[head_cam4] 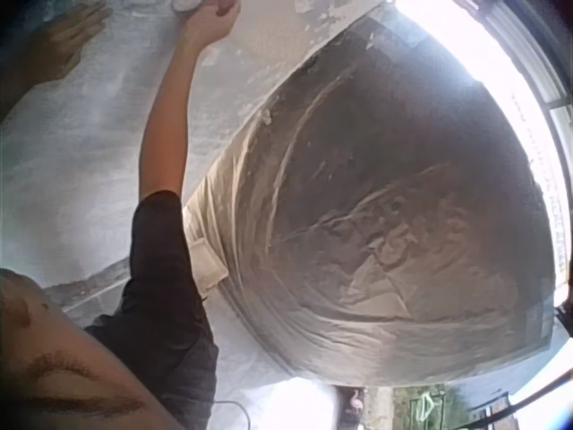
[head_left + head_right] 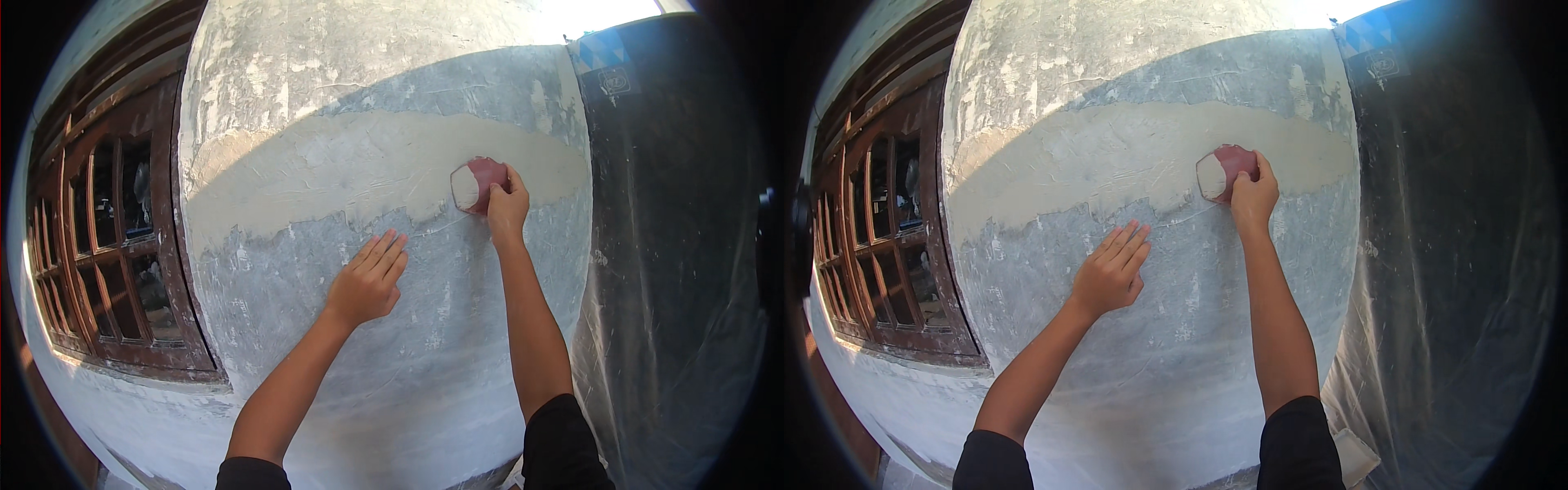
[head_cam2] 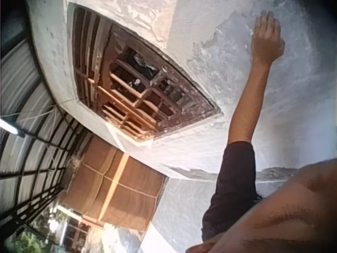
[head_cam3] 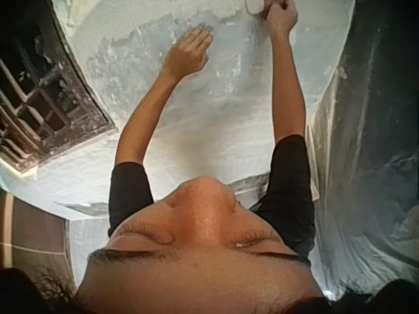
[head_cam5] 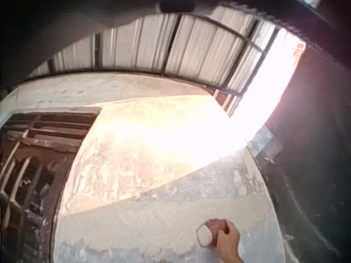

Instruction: Patching a hole or uneven surface on an exterior wall using a putty knife and filler.

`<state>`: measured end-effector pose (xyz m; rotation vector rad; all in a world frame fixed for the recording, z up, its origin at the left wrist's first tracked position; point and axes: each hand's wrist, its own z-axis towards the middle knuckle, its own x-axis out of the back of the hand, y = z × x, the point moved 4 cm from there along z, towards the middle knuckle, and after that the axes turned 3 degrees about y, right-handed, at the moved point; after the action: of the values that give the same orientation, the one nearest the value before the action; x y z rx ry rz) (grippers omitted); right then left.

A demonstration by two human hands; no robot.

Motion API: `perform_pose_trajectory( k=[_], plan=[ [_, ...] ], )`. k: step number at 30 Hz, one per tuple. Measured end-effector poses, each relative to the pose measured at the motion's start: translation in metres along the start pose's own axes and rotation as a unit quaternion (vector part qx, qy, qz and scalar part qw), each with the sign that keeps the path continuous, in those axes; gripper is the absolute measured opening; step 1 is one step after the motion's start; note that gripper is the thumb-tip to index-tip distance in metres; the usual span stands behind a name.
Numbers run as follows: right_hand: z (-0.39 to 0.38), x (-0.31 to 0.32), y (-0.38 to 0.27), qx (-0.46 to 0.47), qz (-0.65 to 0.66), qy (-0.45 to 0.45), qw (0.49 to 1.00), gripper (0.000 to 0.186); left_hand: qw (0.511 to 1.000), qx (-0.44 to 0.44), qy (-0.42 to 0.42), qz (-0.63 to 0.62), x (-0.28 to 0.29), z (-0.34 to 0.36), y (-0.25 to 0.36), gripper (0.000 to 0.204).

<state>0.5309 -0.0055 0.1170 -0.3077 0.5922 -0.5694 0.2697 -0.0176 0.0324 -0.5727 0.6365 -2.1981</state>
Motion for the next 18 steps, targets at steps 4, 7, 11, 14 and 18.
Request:
perform_pose_trajectory(
  k=[4,7,11,14,18],
  plan=[
    [-0.01,0.006,-0.016,-0.042,0.044,0.046,0.997,0.044,1.0,0.004,0.002,0.006,-0.001,-0.004,-0.003,0.041],
    [-0.037,-0.025,-0.032,0.031,0.0,-0.07,0.997,0.044,1.0,-0.004,-0.007,0.03,0.0,-0.006,-0.005,0.042],
    [-0.01,-0.015,-0.005,-0.007,0.008,-0.004,1.0,0.044,1.0,-0.001,0.001,0.016,0.001,-0.003,-0.002,0.041],
    [0.004,0.006,0.005,-0.076,0.077,0.058,0.992,0.045,1.0,0.007,0.005,0.004,0.001,-0.002,-0.001,0.04],
    [-0.018,-0.015,-0.017,-0.018,0.016,-0.042,0.999,0.046,1.0,0.008,0.002,0.008,0.0,-0.005,-0.005,0.041]
  ],
)
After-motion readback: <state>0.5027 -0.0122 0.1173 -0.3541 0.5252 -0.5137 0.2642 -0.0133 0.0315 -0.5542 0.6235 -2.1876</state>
